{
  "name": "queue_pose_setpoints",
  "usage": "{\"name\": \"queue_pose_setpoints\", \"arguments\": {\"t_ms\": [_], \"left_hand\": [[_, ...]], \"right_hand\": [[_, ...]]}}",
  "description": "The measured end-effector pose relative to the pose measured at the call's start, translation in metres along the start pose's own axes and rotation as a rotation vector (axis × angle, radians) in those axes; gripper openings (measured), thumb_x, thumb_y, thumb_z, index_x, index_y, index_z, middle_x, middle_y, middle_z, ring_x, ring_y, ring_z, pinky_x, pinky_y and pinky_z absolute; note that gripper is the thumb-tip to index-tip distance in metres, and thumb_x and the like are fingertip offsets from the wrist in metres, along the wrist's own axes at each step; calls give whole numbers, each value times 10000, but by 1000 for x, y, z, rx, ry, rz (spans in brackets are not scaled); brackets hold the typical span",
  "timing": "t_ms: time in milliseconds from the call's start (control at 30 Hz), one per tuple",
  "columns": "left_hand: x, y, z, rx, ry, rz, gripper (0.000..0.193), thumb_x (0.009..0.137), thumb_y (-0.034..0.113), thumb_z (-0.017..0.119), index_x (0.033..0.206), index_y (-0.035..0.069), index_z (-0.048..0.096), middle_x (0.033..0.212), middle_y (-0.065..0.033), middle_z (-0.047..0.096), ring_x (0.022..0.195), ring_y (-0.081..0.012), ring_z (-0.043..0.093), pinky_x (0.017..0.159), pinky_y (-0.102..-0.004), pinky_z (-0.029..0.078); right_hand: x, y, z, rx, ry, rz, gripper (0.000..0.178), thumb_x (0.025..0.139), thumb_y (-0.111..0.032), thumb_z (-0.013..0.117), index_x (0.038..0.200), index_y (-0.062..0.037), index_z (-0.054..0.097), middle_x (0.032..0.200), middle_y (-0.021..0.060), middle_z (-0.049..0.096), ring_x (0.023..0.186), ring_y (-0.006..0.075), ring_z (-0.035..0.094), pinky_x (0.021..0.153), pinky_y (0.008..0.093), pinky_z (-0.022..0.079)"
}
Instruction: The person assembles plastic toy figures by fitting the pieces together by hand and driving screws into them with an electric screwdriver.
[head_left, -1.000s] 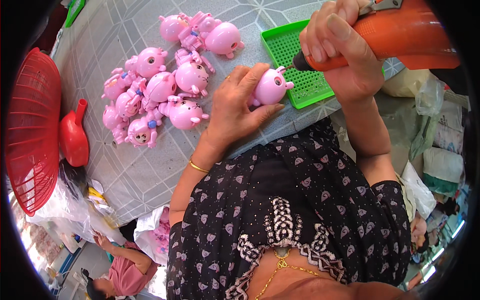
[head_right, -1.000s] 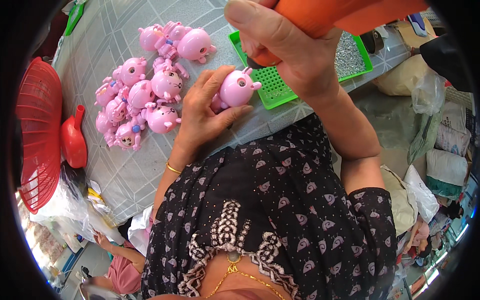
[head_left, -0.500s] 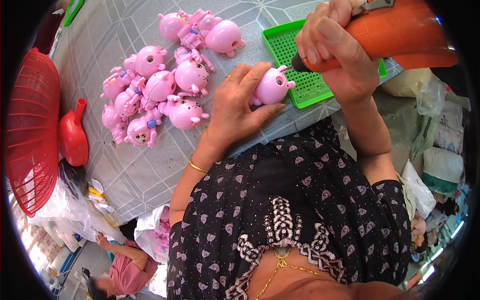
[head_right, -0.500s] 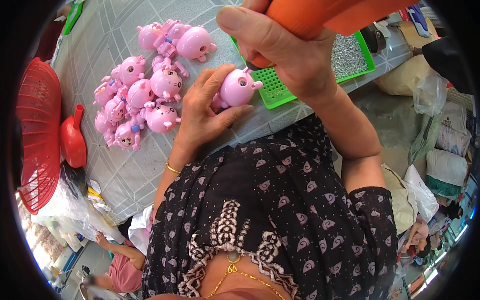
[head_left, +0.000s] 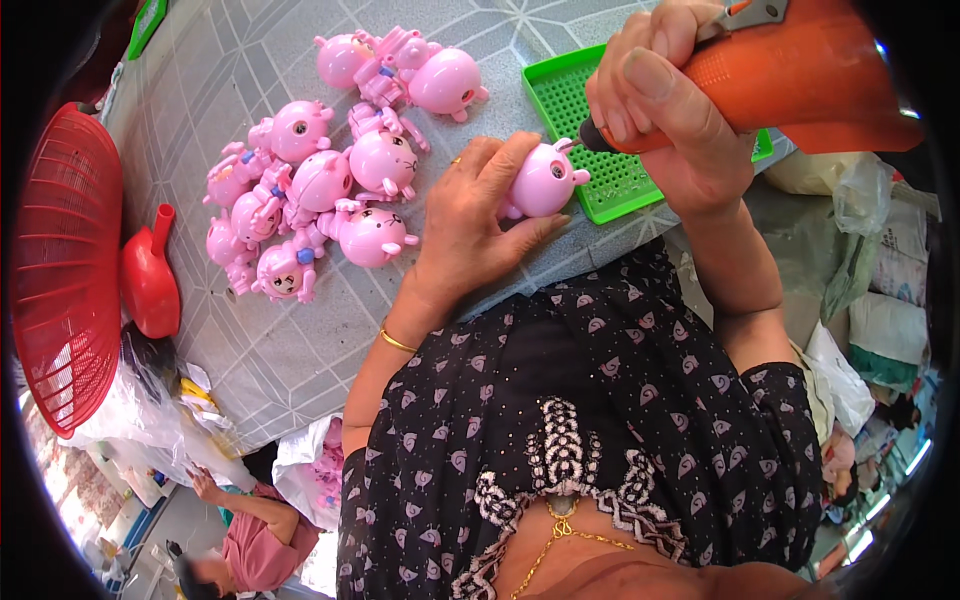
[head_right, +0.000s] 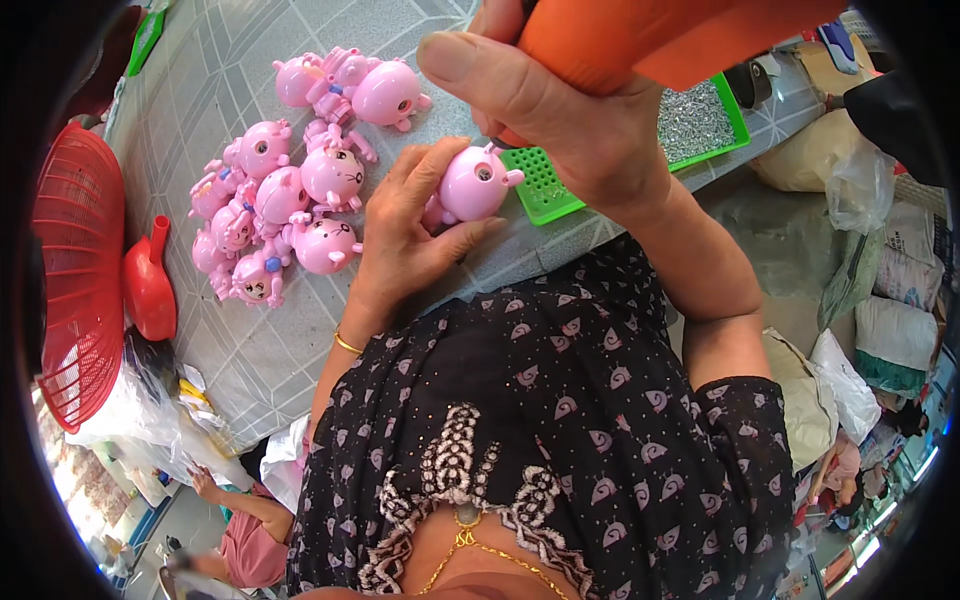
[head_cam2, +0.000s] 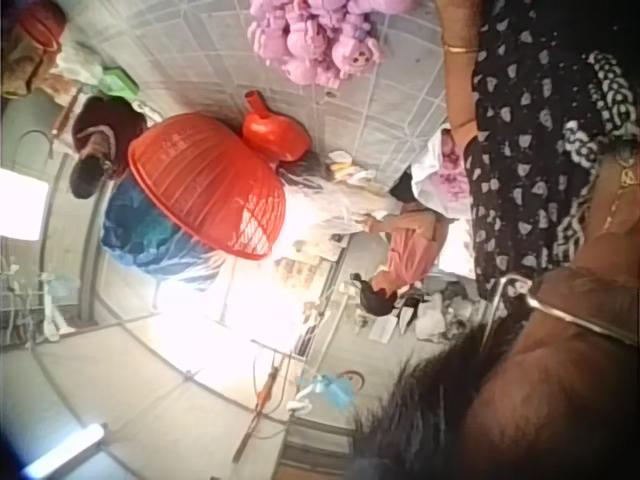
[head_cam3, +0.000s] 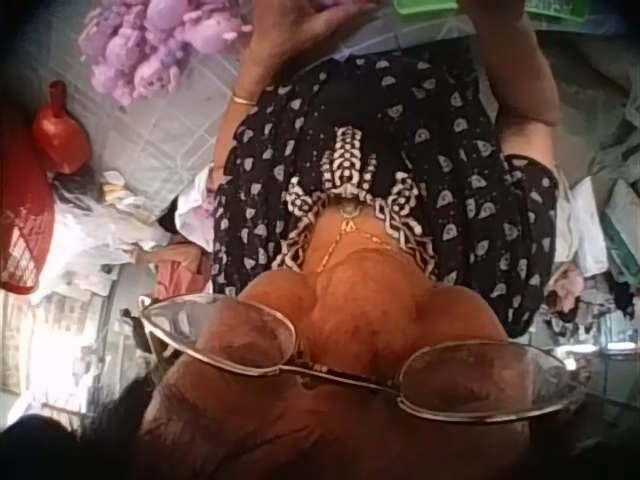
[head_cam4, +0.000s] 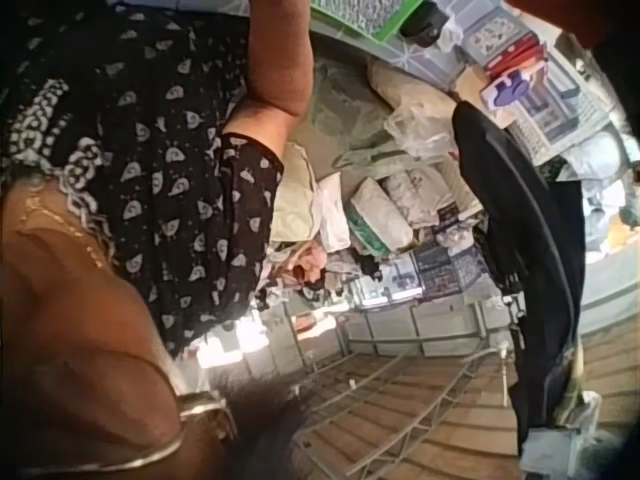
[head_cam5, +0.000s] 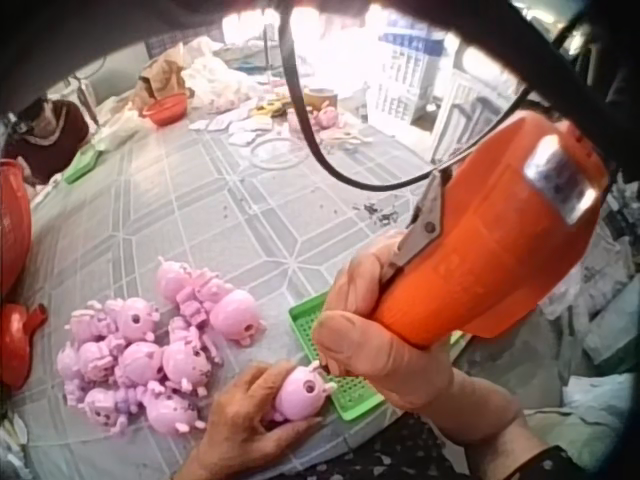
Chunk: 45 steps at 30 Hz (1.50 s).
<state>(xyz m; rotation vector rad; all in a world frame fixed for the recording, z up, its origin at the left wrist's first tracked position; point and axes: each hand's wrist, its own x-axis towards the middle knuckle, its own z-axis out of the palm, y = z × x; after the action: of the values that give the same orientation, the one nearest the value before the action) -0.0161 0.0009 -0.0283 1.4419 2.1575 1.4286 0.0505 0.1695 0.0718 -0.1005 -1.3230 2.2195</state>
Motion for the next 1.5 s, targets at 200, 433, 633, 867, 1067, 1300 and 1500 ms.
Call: {"name": "queue_pose_setpoints", "arguments": {"t_ms": [200,433,633,867,1067,1300,1500], "left_hand": [[-2,-2,0,-1,2,-16,721,693,279,911,1309,60,607,1049,-146,645,911,-341,648,768,-422,531],[0,0,2,13,5,-13,722,691,276,912,1307,53,609,1048,-153,644,895,-348,653,757,-429,536],[0,-2,1,29,-51,24,738,693,280,909,1318,47,594,1063,-164,627,900,-360,643,762,-440,526],[3,0,-1,25,-37,40,741,699,275,901,1324,38,582,1067,-172,621,917,-372,637,779,-446,517],[3,-1,0,31,-57,68,739,701,274,898,1320,27,580,1078,-179,624,943,-383,634,794,-457,513],[0,0,1,54,-59,31,751,700,294,896,1333,39,583,1097,-177,635,969,-376,639,815,-452,521],[-3,3,2,76,-11,32,746,694,283,897,1334,52,590,1091,-165,640,974,-359,636,826,-448,520]], "right_hand": [[20,16,-11,129,-413,-373,312,827,120,709,943,-61,484,763,73,582,641,141,580,598,272,524],[55,37,-39,-234,-674,-899,240,847,2,756,888,-62,528,760,40,620,641,96,565,597,232,462],[53,20,-35,-511,-746,-982,211,884,-69,753,860,-62,544,737,31,613,609,93,558,580,232,442],[23,16,-21,-360,-341,-320,256,806,6,803,884,-48,565,765,-14,568,645,68,542,560,233,422],[23,21,-25,-470,-328,-426,246,795,12,800,857,-39,568,744,-14,565,627,69,545,539,236,427],[11,10,-15,-422,-222,-367,204,833,6,777,857,-41,580,719,-15,583,621,63,567,521,220,424],[-5,-28,1,-112,18,12,201,926,-73,739,832,-70,561,737,26,611,618,97,586,581,243,466]]}}
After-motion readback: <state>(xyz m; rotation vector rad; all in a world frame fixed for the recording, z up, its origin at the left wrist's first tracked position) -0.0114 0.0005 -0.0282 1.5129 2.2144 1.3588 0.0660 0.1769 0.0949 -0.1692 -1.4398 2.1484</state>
